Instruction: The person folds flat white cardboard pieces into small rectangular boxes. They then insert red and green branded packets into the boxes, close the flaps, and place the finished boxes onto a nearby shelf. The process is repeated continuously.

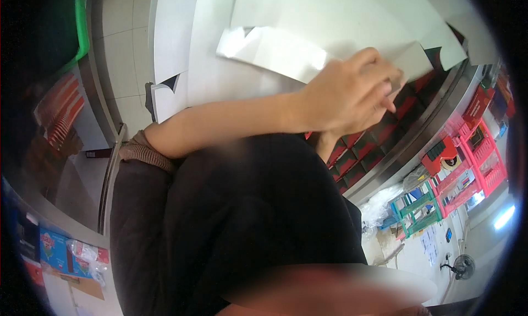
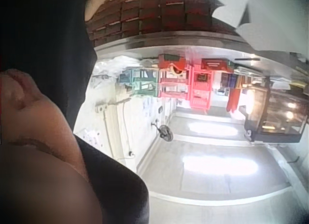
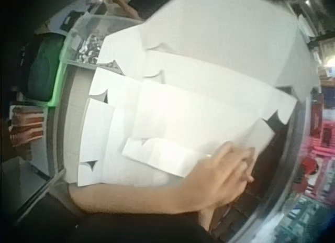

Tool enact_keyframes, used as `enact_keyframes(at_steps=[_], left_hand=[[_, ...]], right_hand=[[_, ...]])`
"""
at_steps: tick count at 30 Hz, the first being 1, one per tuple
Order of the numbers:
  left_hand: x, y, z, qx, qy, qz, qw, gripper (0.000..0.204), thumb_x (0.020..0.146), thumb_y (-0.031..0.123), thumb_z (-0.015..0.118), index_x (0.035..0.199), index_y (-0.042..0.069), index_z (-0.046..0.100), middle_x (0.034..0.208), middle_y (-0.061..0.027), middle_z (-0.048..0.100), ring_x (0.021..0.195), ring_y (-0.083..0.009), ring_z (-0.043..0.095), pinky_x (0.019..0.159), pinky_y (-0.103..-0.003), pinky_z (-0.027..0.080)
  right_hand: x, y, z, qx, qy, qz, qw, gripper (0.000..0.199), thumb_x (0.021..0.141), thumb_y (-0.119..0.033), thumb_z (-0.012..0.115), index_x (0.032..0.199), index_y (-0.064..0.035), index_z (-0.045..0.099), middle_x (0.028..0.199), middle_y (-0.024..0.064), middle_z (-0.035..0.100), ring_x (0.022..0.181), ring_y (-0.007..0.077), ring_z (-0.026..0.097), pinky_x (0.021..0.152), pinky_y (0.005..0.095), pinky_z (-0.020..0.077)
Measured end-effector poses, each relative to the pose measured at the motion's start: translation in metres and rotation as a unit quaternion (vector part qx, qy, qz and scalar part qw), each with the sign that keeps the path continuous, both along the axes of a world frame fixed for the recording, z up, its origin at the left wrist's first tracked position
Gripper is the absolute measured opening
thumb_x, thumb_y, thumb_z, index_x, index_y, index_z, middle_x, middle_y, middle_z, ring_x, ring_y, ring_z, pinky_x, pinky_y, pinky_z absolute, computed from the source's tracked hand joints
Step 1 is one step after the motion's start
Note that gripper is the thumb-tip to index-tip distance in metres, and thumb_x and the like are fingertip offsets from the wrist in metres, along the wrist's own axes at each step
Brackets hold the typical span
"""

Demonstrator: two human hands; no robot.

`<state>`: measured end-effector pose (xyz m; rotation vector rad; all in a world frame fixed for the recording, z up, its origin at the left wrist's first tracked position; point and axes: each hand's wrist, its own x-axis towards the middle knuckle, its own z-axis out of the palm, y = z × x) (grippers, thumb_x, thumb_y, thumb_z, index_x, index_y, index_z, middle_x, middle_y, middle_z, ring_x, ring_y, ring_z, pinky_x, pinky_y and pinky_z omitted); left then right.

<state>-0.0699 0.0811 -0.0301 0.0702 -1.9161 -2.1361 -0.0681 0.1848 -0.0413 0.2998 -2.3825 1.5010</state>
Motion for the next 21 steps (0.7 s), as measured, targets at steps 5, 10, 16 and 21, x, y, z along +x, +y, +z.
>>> enact_keyframes(at_steps=[5, 10, 16, 21], left_hand=[[0.006, -0.029, 0.030, -0.138, 0.077, 0.025, 0.987, 0.026, 0.078, 0.034, 0.073, 0.091, 0.012, 0.068, 0.084, -0.0015, 0.063, 0.064, -0.0167, 0.062, 0.048, -0.030, 0.048], [0.008, -0.038, 0.050, -0.235, 0.087, 0.215, 0.944, 0.021, 0.073, 0.032, 0.076, 0.080, 0.015, 0.067, 0.073, 0.0056, 0.058, 0.068, -0.0097, 0.057, 0.058, -0.029, 0.038], [-0.001, -0.058, 0.042, -0.085, 0.110, 0.269, 0.953, 0.026, 0.077, 0.008, 0.071, 0.101, 0.006, 0.061, 0.092, -0.0026, 0.060, 0.051, -0.0076, 0.045, 0.060, -0.028, 0.031], [0.002, -0.077, 0.057, -0.048, 0.072, 0.205, 0.975, 0.042, 0.082, -0.002, 0.067, 0.120, -0.003, 0.049, 0.085, -0.0020, 0.050, 0.054, -0.0037, 0.038, 0.054, -0.022, 0.028]], right_hand=[[-0.010, -0.025, 0.030, -0.049, 0.035, -0.035, 0.998, 0.037, 0.105, -0.029, 0.037, 0.131, -0.0033, 0.042, 0.121, 0.0156, 0.053, 0.108, 0.0270, 0.051, 0.092, 0.0380, 0.0429], [-0.035, -0.046, 0.044, -0.075, 0.048, -0.087, 0.992, 0.033, 0.105, -0.033, 0.039, 0.126, -0.0076, 0.044, 0.112, 0.0122, 0.056, 0.096, 0.0235, 0.056, 0.083, 0.0348, 0.0475], [-0.056, -0.047, 0.059, -0.355, 0.092, 0.097, 0.925, 0.015, 0.102, -0.026, 0.052, 0.113, -0.0191, 0.046, 0.091, -0.0008, 0.058, 0.072, 0.0125, 0.056, 0.060, 0.0234, 0.0490], [-0.085, -0.038, 0.067, -0.151, 0.013, 0.085, 0.985, 0.024, 0.100, -0.020, 0.056, 0.124, -0.0189, 0.054, 0.086, -0.0040, 0.054, 0.068, 0.0049, 0.049, 0.055, 0.0190, 0.0400]])
